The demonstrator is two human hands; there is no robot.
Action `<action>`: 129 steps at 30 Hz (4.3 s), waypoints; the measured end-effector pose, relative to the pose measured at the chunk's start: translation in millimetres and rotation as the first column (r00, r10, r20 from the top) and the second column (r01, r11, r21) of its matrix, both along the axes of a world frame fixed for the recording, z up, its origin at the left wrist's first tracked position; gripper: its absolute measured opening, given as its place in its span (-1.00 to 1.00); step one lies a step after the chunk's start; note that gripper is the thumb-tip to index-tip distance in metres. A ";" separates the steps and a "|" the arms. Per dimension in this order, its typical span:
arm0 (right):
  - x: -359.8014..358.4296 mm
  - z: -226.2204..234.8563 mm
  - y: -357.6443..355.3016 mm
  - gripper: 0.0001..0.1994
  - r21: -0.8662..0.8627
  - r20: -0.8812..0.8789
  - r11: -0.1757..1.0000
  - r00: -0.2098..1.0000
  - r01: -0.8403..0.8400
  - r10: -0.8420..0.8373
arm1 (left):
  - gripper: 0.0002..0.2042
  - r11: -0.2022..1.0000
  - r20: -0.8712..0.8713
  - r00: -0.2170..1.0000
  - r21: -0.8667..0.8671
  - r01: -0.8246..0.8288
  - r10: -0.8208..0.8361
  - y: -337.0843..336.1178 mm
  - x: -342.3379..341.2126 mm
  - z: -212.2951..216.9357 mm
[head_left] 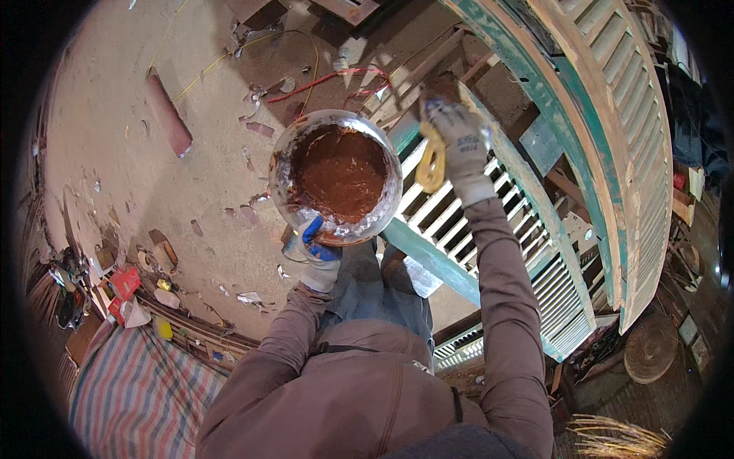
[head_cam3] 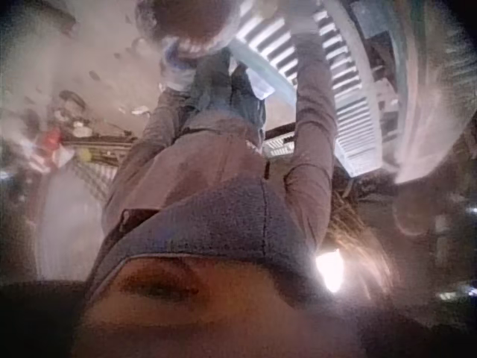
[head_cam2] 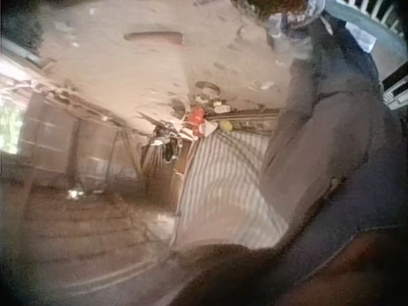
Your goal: The person paints a wooden slatted frame with a brush, then uses an electric sander on a small yellow object and a roll of sandpaper. The person handles a paint container, brush, sander, sandpaper, and scissors.
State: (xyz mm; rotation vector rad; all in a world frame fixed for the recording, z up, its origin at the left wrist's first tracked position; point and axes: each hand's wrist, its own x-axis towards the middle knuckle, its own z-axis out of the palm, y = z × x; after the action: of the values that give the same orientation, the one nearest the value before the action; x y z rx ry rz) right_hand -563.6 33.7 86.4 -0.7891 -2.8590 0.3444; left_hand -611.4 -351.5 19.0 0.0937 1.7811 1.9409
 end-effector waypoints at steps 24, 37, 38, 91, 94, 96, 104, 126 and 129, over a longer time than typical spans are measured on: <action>4.3 9.5 22.1 -0.66 0.128 0.107 0.991 0.993 0.028 -0.042 | -0.68 0.990 -0.111 0.985 -0.062 0.124 -0.131 -10.2 -6.1 -9.8; 10.0 24.7 14.2 -0.67 0.126 -0.021 0.986 0.993 -0.109 0.113 | -0.77 0.991 0.070 0.997 0.135 -0.025 0.016 -2.1 -4.9 -12.7; 6.8 31.5 17.8 -0.67 0.075 0.057 0.997 0.998 -0.032 0.028 | -0.77 0.995 0.015 1.000 0.095 -0.015 0.013 -0.6 -5.0 -14.3; 461.8 87.8 -364.9 -0.43 -0.981 0.170 -0.132 -0.305 -0.140 -0.937 | -0.76 0.278 0.376 0.096 0.469 0.838 -0.922 22.9 212.4 91.3; 555.9 45.2 -410.0 -0.25 -0.827 0.454 -0.237 -0.357 -0.510 -0.816 | -0.82 0.209 0.391 0.020 0.446 0.870 -0.920 -2.7 326.7 85.6; 612.2 51.0 -438.6 -0.26 -0.814 0.312 0.033 -0.485 -0.580 -0.817 | -0.82 0.158 0.426 0.008 0.318 0.935 -0.905 -15.9 411.6 126.9; 746.0 58.4 -517.4 -0.51 -0.747 0.170 0.446 -0.791 -0.492 -0.588 | -0.66 -0.517 0.324 -0.550 0.188 0.835 -0.770 3.1 573.0 171.7; 869.8 94.9 -478.3 -0.51 -0.950 0.270 0.100 -0.940 -0.296 -0.210 | 0.03 -0.143 0.029 -0.473 -0.968 0.208 -0.881 477.7 674.5 59.3; 879.6 101.0 -465.9 -0.51 -0.958 0.271 0.059 -0.952 -0.282 -0.140 | -0.19 -0.489 0.322 -0.487 -0.831 0.266 -0.812 497.1 681.9 45.5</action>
State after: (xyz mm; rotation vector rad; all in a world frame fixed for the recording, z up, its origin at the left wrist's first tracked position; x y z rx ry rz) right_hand 316.0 -432.2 187.4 -1.2205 0.6614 0.5988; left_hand 70.5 145.5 64.5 1.7402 1.3967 -0.5109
